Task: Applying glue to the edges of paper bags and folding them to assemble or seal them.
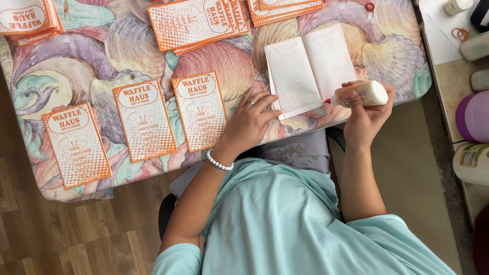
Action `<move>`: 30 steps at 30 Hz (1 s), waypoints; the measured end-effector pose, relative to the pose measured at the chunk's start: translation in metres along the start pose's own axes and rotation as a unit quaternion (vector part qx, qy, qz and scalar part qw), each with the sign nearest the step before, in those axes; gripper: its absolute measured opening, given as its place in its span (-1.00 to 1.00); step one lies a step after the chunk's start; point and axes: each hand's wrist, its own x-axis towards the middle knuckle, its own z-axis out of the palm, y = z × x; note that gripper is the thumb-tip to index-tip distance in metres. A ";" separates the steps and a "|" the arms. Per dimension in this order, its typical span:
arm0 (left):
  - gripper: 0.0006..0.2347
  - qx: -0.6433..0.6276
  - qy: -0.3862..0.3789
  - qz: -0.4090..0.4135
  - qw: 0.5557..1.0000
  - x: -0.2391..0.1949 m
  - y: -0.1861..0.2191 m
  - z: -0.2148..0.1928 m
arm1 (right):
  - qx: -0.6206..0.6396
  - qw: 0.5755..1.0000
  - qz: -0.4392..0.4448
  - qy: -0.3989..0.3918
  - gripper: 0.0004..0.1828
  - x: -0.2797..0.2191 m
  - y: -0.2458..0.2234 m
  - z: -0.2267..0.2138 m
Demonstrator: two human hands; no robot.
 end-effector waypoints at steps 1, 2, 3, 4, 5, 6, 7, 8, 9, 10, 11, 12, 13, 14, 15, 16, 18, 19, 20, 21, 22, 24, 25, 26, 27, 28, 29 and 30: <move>-0.79 0.000 0.000 0.000 1.000 0.000 -0.001 0.001 | 0.000 1.000 0.000 0.000 -0.59 0.001 0.002 -0.002; -0.78 0.005 0.004 0.004 1.000 0.000 -0.001 0.002 | 0.004 1.000 -0.001 0.006 -0.57 0.001 0.004 -0.004; -0.78 0.011 0.009 0.006 1.000 -0.001 -0.002 0.003 | 0.008 1.000 -0.002 0.011 -0.56 0.001 0.006 -0.005; -0.78 0.011 0.008 0.005 1.000 -0.001 -0.002 0.002 | 0.009 1.000 -0.001 0.011 -0.56 0.003 0.008 -0.007; -0.79 0.007 0.008 0.004 1.000 0.000 -0.001 0.002 | 0.007 1.000 -0.005 0.014 -0.57 0.004 0.010 -0.009; -0.79 0.002 0.007 0.002 1.000 0.000 -0.001 0.002 | 0.005 1.000 -0.009 0.017 -0.57 0.005 0.011 -0.011; -0.79 0.002 0.007 0.002 1.000 0.001 0.003 -0.005 | 0.004 1.000 -0.009 0.018 -0.57 0.006 0.007 -0.011; -0.78 -0.004 0.017 0.017 1.000 0.003 0.006 -0.012 | 0.005 1.000 0.010 0.024 -0.56 0.008 0.003 -0.011; -0.77 -0.009 0.027 0.033 0.999 0.004 0.009 -0.019 | 0.005 0.999 0.030 0.029 -0.53 0.009 -0.002 -0.010; -0.77 -0.009 0.026 0.033 0.999 0.004 0.008 -0.018 | 0.005 0.999 0.030 0.030 -0.53 0.011 0.001 -0.013; -0.78 -0.007 0.027 0.033 0.999 0.004 0.008 -0.016 | 0.004 0.999 0.029 0.033 -0.54 0.012 0.003 -0.017; -0.78 -0.005 0.028 0.033 0.999 0.004 0.007 -0.015 | 0.003 0.999 0.029 0.036 -0.55 0.013 0.005 -0.020; -0.78 -0.005 0.027 0.033 0.999 0.004 0.007 -0.016 | 0.003 0.999 0.029 0.036 -0.55 0.015 0.006 -0.021; -0.78 -0.007 0.027 0.032 0.999 0.003 0.007 -0.016 | -0.002 0.999 0.022 0.040 -0.55 0.016 0.006 -0.023; -0.78 -0.008 0.026 0.031 0.999 0.003 0.008 -0.017 | -0.006 0.999 0.015 0.045 -0.56 0.018 0.007 -0.025; -0.78 -0.008 0.026 0.031 0.999 0.003 0.008 -0.017 | -0.006 0.999 0.015 0.044 -0.56 0.020 0.007 -0.027; -0.77 -0.008 0.022 0.033 0.999 0.003 0.007 -0.017 | 0.003 0.999 0.021 0.041 -0.59 0.023 0.007 -0.029; -0.77 -0.008 0.022 0.032 0.999 0.003 0.007 -0.017 | 0.004 0.999 0.021 0.041 -0.59 0.024 0.008 -0.032; -0.77 -0.009 0.022 0.032 0.999 0.003 0.008 -0.017 | 0.006 0.999 0.016 0.041 -0.59 0.026 0.010 -0.034; -0.77 -0.011 0.021 0.031 0.999 0.004 0.008 -0.018 | 0.009 0.999 0.011 0.041 -0.59 0.028 0.012 -0.036; -0.77 -0.011 0.021 0.031 0.999 0.003 0.008 -0.017 | 0.009 0.999 0.011 0.041 -0.59 0.028 0.013 -0.038; -0.78 -0.010 0.028 0.034 0.999 0.004 0.008 -0.017 | 0.003 0.999 0.007 0.045 -0.60 0.030 0.016 -0.042; -0.78 -0.010 0.028 0.035 0.999 0.003 0.008 -0.017 | 0.003 0.999 0.007 0.046 -0.60 0.031 0.018 -0.044; -0.77 -0.011 0.030 0.034 0.999 0.004 0.008 -0.016 | 0.006 0.999 0.009 0.049 -0.61 0.031 0.020 -0.047; -0.77 -0.013 0.033 0.032 0.999 0.004 0.008 -0.016 | 0.008 0.999 0.011 0.053 -0.62 0.032 0.021 -0.049; -0.77 -0.013 0.032 0.033 0.999 0.004 0.008 -0.016 | 0.008 0.998 0.010 0.054 -0.62 0.033 0.021 -0.049; -0.77 -0.013 0.030 0.033 0.999 0.004 0.008 -0.017 | 0.008 0.999 0.003 0.051 -0.61 0.034 0.021 -0.050; -0.77 -0.012 0.028 0.032 0.999 0.004 0.009 -0.017 | 0.008 0.999 -0.004 0.049 -0.60 0.035 0.021 -0.050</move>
